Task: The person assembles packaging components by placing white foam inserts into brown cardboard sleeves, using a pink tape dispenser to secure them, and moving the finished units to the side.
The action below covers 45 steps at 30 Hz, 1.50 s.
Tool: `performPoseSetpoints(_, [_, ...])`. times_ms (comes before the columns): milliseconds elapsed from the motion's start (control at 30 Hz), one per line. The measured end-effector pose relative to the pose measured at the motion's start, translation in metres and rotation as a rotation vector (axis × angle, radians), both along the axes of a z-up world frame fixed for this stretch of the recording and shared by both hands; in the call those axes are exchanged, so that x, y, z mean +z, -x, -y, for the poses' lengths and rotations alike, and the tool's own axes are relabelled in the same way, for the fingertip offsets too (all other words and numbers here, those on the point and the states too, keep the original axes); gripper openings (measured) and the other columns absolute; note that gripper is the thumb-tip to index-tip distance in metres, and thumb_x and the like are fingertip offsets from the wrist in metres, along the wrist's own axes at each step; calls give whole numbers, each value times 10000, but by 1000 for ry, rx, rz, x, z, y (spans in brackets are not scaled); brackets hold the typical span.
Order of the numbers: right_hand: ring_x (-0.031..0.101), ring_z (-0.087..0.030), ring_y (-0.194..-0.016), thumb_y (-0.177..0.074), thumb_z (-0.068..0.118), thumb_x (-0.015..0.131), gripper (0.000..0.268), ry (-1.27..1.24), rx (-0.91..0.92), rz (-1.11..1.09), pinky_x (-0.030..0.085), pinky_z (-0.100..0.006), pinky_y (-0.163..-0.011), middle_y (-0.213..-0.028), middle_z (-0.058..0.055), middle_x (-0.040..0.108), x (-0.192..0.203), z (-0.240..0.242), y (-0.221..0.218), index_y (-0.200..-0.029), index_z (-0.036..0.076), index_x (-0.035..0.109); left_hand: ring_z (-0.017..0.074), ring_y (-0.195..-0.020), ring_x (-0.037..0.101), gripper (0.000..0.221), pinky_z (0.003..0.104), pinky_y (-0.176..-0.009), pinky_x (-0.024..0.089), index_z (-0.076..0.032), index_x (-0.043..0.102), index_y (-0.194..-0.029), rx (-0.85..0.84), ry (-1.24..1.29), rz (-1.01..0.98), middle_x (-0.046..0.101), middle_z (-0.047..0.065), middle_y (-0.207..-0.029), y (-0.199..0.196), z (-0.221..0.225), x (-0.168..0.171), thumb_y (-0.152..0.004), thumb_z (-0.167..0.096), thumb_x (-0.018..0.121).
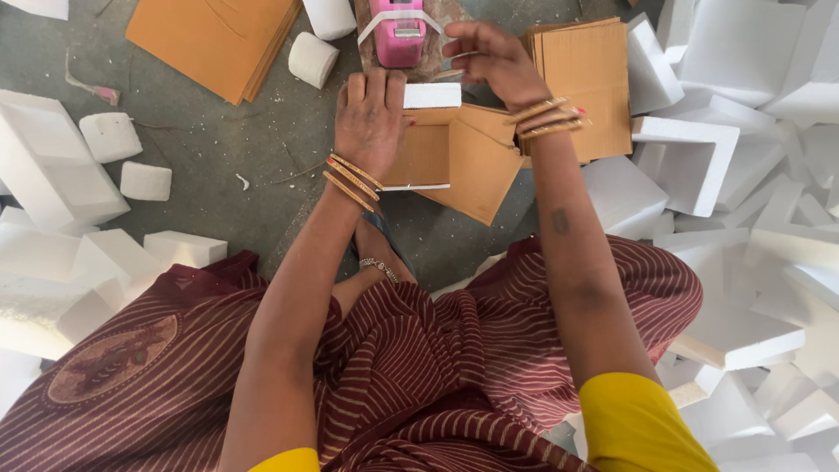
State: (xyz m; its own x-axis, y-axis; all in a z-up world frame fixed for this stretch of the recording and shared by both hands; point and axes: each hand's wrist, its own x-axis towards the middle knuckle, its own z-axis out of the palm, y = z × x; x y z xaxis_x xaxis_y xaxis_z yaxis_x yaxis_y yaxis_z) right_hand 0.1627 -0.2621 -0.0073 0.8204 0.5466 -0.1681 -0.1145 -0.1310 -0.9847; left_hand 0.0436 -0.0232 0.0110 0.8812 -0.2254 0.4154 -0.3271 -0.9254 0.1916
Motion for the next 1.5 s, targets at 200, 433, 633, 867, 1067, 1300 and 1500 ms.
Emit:
performPoseSetpoints(200, [561,-115,-840,-1029,375,656,310,356,-210,-54,507,-299,-723,-905,-11,585,-43,-59,-50,-1112,89,742,297,-1095,517,703,441,-999,451,-49,555,-1296,26,-2,-51,549,104,-1205,-4,1,-1,-733,-316,880])
performPoseSetpoints(433, [658,-23,-821,-962,163,704,144,-7,-263,63,530,-234,-680,-935,66,727,8,-68,-27,-1082,86,726,320,-1088,521,721,434,-936,468,-4,559,-1284,16,1,10,550,152,-1200,-9,-2,-3,-720,-335,865])
performPoseSetpoints(633, [650,-80,-730,-1008,52,658,65,-83,-110,-24,553,-252,-666,-886,-25,691,42,-49,83,-1063,19,648,290,-1119,525,406,420,-971,490,-75,563,-1205,77,-11,31,543,103,-1160,-29,4,-28,-882,-138,800])
performPoseSetpoints(867, [639,-82,-711,-1005,52,686,104,-155,-283,-163,543,-234,-667,-855,-43,682,-27,-56,120,-1062,-8,623,323,-1104,527,518,436,-946,496,-20,549,-1170,43,41,-2,555,153,-1164,-32,1,-19,-745,-135,821])
performPoseSetpoints(1067, [618,-79,-653,-971,65,716,152,-129,-385,-161,521,-227,-603,-842,-45,708,-53,-65,97,-1076,-27,654,336,-1144,520,636,425,-985,500,8,531,-1199,21,4,-25,550,186,-1218,-30,-1,-13,-643,-35,837])
performPoseSetpoints(1300, [644,-134,-623,-858,311,890,378,371,-643,203,517,-290,-581,-738,-79,740,-34,-80,101,-946,-14,719,360,-1143,507,641,441,-979,484,-2,517,-1180,-11,27,-90,529,200,-1230,-28,-2,-8,-623,-21,835])
performPoseSetpoints(1500, [605,-289,-870,-701,366,986,728,411,-621,655,551,-369,-741,-986,-197,611,-11,-68,89,-1101,-63,555,368,-1134,509,658,449,-959,485,-3,511,-1163,-1,25,-104,520,209,-1224,-29,-2,-6,-593,-37,837])
